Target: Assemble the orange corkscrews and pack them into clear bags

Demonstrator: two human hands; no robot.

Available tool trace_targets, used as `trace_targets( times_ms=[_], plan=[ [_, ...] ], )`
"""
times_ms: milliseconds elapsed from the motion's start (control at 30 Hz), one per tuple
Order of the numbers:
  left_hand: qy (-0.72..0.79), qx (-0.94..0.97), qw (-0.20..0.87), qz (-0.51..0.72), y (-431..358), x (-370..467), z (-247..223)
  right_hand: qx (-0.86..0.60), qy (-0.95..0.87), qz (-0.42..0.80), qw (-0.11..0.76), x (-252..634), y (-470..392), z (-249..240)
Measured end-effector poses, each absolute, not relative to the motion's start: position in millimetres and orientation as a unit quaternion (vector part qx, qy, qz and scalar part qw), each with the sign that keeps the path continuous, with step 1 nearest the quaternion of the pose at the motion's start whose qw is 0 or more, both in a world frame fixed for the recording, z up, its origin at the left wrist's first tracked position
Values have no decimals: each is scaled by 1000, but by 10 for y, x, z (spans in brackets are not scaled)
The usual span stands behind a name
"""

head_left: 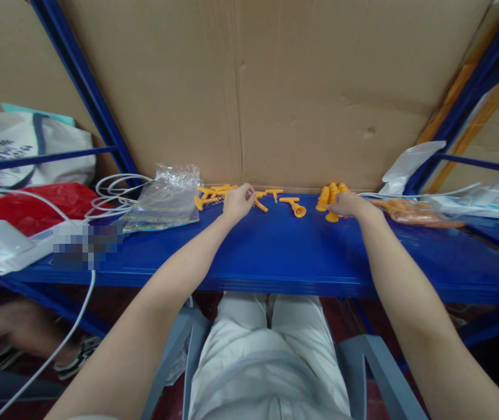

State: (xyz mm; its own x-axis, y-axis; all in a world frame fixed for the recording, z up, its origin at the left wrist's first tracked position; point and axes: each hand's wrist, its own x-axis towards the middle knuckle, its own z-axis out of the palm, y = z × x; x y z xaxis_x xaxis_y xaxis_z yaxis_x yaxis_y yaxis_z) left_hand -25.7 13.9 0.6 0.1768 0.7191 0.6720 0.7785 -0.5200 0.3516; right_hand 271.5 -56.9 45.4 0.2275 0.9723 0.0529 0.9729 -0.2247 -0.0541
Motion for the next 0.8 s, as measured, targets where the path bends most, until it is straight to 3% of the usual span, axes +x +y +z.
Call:
trace_targets(
  times_ms=[367, 800],
  plan=[
    [-463, -743, 27, -483, -27, -184, 91, -733, -671, 56, 97, 2537, -582, 372],
    [-447, -744, 4, -498, 23, -180, 56, -723, -682, 48, 100, 2514, -601, 376]
  ],
)
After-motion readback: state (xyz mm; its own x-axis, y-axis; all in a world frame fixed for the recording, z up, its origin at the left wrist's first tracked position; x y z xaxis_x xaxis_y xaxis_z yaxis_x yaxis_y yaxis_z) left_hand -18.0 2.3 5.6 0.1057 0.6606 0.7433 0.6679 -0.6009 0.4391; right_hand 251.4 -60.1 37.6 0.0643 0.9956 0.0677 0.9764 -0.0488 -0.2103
